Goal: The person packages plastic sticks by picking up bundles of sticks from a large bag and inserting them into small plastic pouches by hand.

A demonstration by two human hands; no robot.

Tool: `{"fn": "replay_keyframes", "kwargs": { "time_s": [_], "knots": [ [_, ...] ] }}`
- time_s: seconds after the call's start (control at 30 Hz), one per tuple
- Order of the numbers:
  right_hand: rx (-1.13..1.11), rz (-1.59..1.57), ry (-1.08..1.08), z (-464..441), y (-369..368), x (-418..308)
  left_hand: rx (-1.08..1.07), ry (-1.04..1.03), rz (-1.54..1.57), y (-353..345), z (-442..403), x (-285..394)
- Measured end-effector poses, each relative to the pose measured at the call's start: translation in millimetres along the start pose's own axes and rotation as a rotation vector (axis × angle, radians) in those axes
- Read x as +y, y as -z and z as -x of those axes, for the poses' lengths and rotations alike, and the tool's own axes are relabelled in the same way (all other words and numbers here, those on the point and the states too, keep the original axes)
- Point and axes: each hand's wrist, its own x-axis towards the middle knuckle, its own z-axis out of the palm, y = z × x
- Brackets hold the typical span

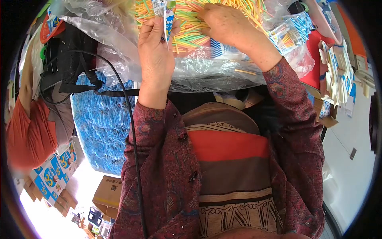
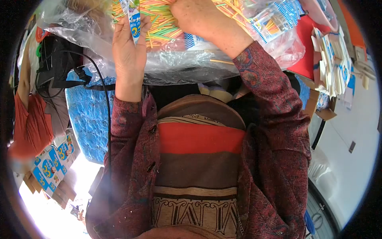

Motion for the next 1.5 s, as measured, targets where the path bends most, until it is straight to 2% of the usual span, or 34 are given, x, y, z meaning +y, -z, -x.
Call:
{"fn": "replay_keyframes", "kwargs": {
  "time_s": [0.07,0.13,0.2,0.27,0.33,0.47,0.6,0.73,0.83,0.97,1.13,1.4,1.5],
  "knots": [
    [0.013,-0.009,-0.003,1.8,1.8,-3.0,0.017,0.001,0.008,-1.2,-0.6,-0.8],
    [0.295,0.053,0.188,7.1,2.9,-5.6,0.013,0.001,0.012,-1.0,-1.0,-1.5],
    [0.435,0.082,0.283,8.0,0.5,-5.8,0.006,-0.002,0.019,-0.3,-1.2,-2.1],
    [0.135,0.160,0.227,2.5,-6.8,-5.3,0.006,-0.003,0.015,0.4,-1.3,-2.2],
    [-0.014,0.200,0.195,-0.1,-11.4,-4.2,-0.001,-0.008,0.010,-0.5,-2.2,-2.4],
    [0.041,0.250,0.184,-1.2,-15.9,-3.5,0.014,-0.005,0.015,-1.8,-1.4,-2.1],
    [0.089,0.131,0.192,0.9,-8.2,-4.3,-0.002,-0.014,0.017,-1.0,-2.7,-3.1],
    [0.316,0.468,0.234,4.4,-9.5,-19.3,-0.009,-0.004,0.033,-1.2,-6.0,-7.6],
    [0.096,0.369,0.194,-5.3,-30.7,-10.1,-0.010,-0.010,0.047,-1.5,-8.1,-9.6],
    [0.145,0.278,0.156,-4.6,-32.1,2.2,-0.020,-0.016,0.053,-0.4,-9.9,-8.4],
    [0.098,0.318,0.079,1.4,-22.6,3.3,-0.034,-0.028,0.053,1.6,-10.9,-10.7],
    [0.103,0.152,-0.007,2.6,-7.9,16.3,-0.019,-0.025,0.040,-1.3,-10.0,-9.6],
    [0.250,-0.073,0.070,0.1,-11.5,35.8,-0.018,-0.025,0.035,-1.5,-10.2,-9.8]
  ]
}}
